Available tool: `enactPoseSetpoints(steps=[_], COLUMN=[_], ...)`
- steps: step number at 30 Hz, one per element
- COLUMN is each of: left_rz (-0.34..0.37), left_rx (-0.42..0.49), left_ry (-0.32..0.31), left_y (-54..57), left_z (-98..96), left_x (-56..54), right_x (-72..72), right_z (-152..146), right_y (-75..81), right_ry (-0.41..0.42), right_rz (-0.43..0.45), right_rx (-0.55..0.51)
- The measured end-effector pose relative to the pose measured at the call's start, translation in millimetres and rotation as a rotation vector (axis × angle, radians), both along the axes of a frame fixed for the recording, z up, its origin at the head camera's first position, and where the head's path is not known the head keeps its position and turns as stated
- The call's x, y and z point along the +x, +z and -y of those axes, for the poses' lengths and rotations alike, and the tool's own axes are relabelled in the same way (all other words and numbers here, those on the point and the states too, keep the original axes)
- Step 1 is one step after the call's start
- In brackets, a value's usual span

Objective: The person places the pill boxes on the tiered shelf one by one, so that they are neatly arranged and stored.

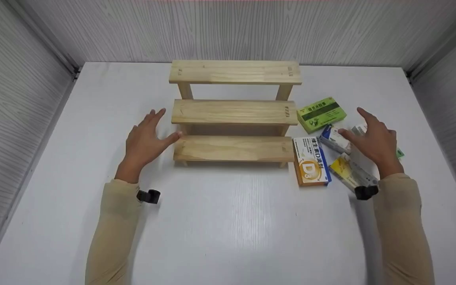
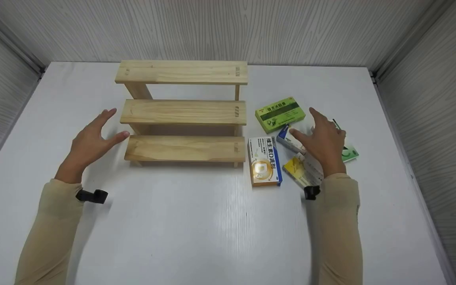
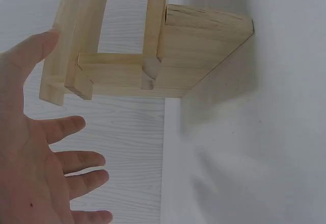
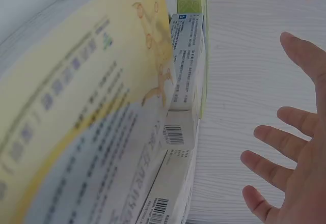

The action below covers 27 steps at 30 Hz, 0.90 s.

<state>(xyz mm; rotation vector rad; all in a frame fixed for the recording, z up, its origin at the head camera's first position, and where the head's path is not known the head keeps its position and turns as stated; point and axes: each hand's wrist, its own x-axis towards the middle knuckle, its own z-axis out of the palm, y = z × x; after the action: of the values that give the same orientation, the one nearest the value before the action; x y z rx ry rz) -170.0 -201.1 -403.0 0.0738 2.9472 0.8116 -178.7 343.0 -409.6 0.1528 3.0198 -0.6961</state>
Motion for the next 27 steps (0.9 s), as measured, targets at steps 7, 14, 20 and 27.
enactPoseSetpoints(steps=[7,14,20,27], left_rz=[0.11,0.156,0.233,0.277], left_rx=[0.266,0.509,0.632,0.644], left_ry=[0.042,0.002,-0.026,-0.002], left_y=[-12.4,-22.7,-24.1,-28.6], left_z=[0.4,-0.3,-4.9,-3.9], left_x=[2.1,3.1,5.3,8.0], right_x=[-1.0,-3.0,-4.5,-6.5], right_z=[-6.5,-12.0,-17.0,-17.9], right_y=[-7.9,-12.0,-11.1,-15.6], right_ry=[0.018,0.046,0.076,0.1], right_rz=[0.039,0.101,0.188,0.254], right_rx=[0.012,0.008,0.03,0.062])
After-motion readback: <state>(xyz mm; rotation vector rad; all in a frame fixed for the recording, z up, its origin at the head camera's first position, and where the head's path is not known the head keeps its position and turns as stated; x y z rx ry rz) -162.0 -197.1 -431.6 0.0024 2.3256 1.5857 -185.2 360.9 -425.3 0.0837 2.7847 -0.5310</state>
